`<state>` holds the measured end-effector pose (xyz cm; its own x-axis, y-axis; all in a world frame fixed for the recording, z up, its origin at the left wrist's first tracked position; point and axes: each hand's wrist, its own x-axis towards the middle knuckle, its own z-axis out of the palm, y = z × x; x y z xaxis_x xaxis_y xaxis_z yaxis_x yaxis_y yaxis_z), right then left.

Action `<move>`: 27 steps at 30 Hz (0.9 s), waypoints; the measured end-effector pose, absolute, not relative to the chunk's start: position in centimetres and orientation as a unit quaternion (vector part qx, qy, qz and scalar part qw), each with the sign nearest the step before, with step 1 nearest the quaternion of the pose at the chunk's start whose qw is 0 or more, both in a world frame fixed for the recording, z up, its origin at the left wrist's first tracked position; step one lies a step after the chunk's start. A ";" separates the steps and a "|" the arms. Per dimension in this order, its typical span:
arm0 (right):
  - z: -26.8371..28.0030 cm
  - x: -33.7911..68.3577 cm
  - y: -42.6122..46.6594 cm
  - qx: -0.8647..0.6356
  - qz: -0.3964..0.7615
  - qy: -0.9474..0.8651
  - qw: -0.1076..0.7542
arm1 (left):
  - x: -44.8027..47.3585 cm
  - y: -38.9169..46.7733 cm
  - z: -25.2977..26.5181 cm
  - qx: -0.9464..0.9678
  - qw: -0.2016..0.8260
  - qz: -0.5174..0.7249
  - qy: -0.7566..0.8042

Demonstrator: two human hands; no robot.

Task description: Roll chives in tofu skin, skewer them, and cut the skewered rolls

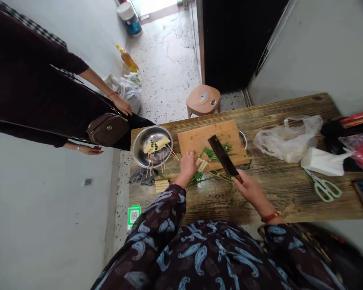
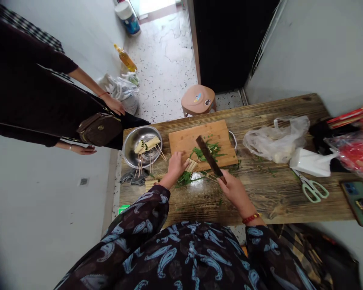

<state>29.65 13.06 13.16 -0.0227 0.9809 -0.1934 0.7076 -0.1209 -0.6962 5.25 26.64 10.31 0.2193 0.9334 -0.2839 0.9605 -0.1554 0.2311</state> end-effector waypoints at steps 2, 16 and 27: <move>13.2 29.9 14.3 -0.616 0.338 -0.689 0.178 | 4.8 25.8 9.9 0.721 0.188 -0.051 0.665; 14.0 30.9 19.6 -0.517 0.343 -0.782 0.056 | 4.2 24.0 9.7 0.719 0.227 -0.027 0.657; 12.9 25.9 18.5 -0.573 0.302 -0.762 -0.015 | 4.6 23.9 9.8 0.711 0.246 -0.030 0.658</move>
